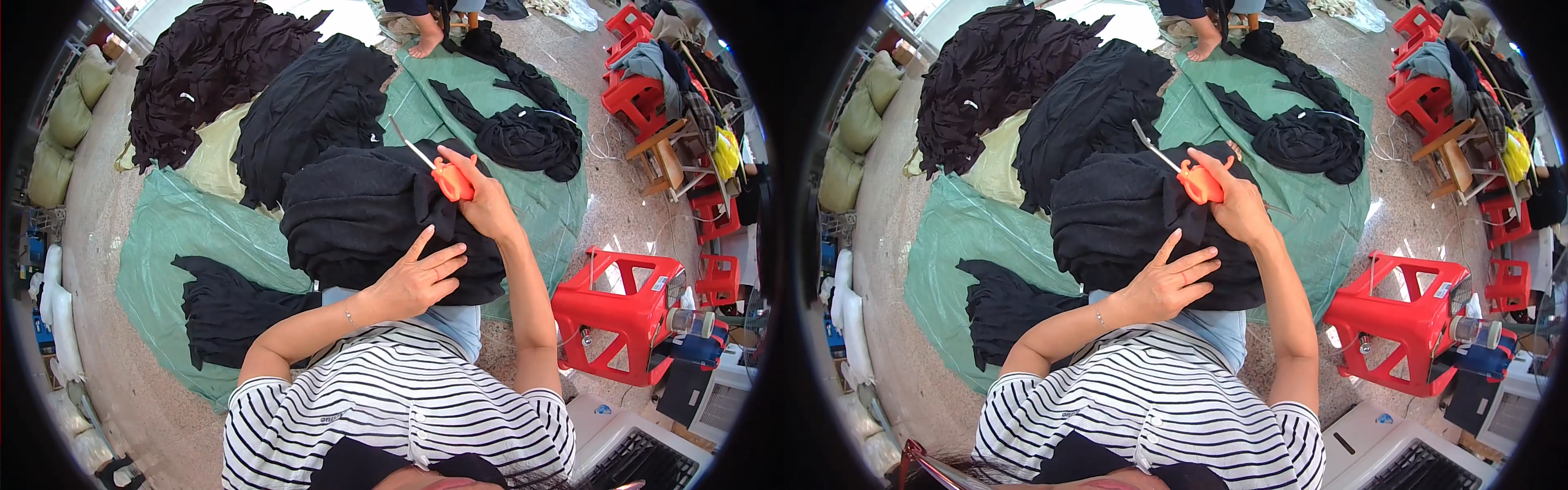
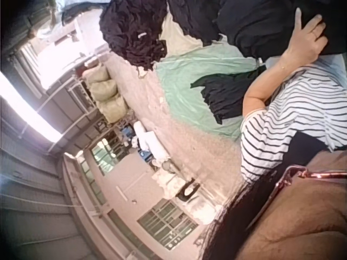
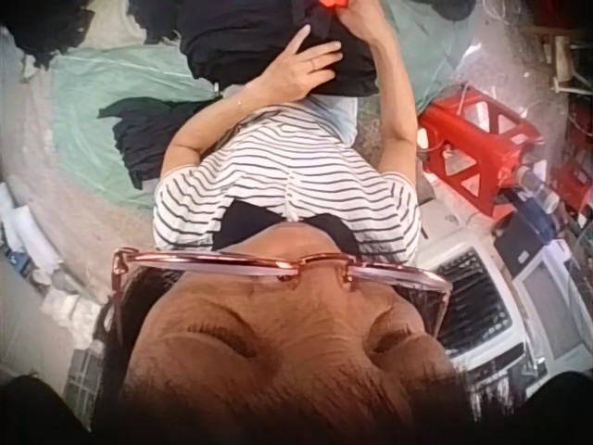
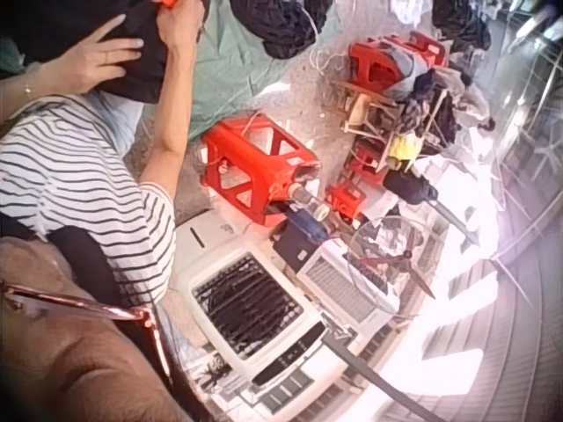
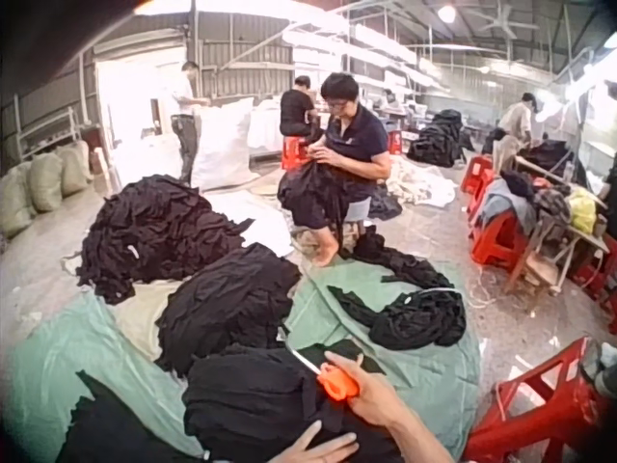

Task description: Trimming excess threads and finishing black fabric garments using scissors.

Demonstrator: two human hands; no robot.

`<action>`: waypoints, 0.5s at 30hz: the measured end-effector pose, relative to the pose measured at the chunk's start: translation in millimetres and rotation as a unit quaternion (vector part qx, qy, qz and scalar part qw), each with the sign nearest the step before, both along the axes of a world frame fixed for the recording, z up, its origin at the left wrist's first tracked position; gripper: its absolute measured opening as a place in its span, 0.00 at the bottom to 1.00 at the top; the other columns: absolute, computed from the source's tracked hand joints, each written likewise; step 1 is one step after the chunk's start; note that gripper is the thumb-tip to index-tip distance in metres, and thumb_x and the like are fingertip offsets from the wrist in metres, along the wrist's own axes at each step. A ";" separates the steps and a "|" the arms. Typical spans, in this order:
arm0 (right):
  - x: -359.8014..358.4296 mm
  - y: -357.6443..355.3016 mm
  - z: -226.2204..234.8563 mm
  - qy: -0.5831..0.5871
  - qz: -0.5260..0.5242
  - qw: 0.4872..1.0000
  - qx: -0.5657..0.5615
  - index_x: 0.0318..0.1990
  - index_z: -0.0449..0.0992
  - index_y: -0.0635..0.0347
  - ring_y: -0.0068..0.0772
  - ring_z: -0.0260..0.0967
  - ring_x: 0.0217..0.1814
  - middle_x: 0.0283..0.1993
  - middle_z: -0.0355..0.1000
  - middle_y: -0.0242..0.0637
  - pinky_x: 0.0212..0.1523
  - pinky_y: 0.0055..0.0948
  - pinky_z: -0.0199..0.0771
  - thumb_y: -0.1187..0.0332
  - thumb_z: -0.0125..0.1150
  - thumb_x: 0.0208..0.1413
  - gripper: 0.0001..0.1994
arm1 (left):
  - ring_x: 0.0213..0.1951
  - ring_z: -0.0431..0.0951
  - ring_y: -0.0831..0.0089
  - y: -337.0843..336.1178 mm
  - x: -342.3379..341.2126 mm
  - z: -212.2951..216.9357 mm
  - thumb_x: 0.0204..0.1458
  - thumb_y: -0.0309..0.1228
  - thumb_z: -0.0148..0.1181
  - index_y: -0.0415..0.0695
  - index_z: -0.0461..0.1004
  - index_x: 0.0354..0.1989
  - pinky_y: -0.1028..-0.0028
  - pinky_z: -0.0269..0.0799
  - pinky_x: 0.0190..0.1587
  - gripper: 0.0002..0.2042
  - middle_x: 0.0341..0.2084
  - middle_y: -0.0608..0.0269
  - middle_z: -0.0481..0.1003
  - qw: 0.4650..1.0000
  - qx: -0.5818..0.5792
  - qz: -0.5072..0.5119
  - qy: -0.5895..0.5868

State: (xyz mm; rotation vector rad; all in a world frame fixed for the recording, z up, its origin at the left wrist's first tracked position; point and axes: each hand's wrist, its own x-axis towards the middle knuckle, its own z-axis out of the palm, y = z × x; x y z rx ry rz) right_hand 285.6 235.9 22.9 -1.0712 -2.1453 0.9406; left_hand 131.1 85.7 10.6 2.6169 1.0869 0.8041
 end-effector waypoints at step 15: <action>6.7 -5.2 12.2 0.105 -0.050 0.993 -0.034 0.62 0.69 0.51 0.35 0.79 0.48 0.53 0.77 0.41 0.51 0.29 0.75 0.86 0.60 0.47 0.33 | 0.66 0.65 0.65 0.5 -2.1 -0.2 0.49 0.27 0.59 0.44 0.79 0.32 0.42 0.43 0.70 0.04 0.51 0.59 0.76 0.997 -0.002 -0.011 -0.074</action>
